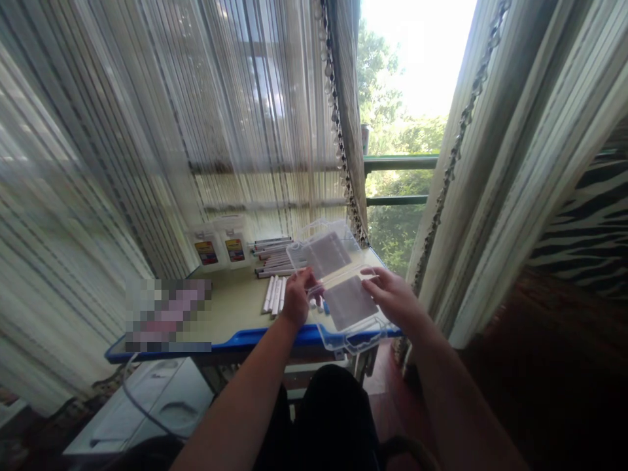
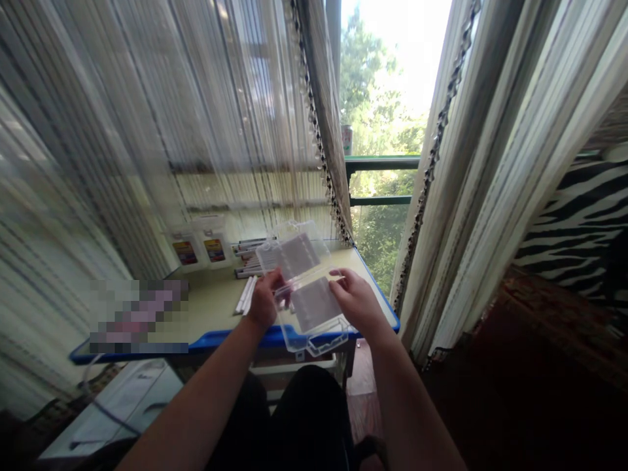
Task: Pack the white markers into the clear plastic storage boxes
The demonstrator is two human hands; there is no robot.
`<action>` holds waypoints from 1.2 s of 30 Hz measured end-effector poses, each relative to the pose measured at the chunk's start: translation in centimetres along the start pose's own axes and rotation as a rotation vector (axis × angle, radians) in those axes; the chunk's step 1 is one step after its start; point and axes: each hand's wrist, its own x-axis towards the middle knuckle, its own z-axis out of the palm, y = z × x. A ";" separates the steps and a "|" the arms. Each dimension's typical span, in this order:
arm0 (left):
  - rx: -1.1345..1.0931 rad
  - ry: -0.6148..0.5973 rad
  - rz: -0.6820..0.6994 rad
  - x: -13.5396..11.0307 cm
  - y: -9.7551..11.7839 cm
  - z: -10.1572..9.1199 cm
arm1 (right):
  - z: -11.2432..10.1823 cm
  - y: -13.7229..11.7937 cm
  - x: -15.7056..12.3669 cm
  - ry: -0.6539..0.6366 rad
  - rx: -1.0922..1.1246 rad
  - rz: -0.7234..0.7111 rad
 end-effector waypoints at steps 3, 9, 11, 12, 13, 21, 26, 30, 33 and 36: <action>-0.103 -0.019 -0.133 0.3 0.0 -0.2 | 0.3 -0.5 -0.2 0.014 0.076 -0.088; -0.302 -0.047 -0.375 0.5 0.6 -0.2 | 0.4 -1.2 -0.7 0.073 0.033 -0.163; -0.334 -0.051 -0.394 0.4 0.8 -0.2 | 0.5 -1.2 -0.8 0.073 0.049 -0.144; -0.333 -0.054 -0.396 0.4 0.8 -0.2 | 0.5 -1.3 -0.7 0.075 0.072 -0.125; -0.322 -0.060 -0.391 0.3 0.8 -0.2 | 0.5 -1.3 -0.7 0.074 0.110 -0.097; -0.035 -0.031 0.085 0.4 -1.0 0.0 | -1.5 -0.2 0.5 0.136 0.477 0.290; 0.297 0.038 0.275 0.7 -2.0 -0.3 | -2.2 2.3 1.6 0.186 0.399 0.326; 0.691 -0.028 0.421 0.7 -2.4 -0.2 | -1.3 4.4 2.1 0.127 0.320 0.367; 0.950 -0.006 0.613 0.7 -2.6 -0.2 | -0.6 5.6 2.2 0.087 0.247 0.366; 0.998 0.078 0.676 0.7 -2.9 -0.4 | -0.3 6.3 2.3 0.148 0.025 0.315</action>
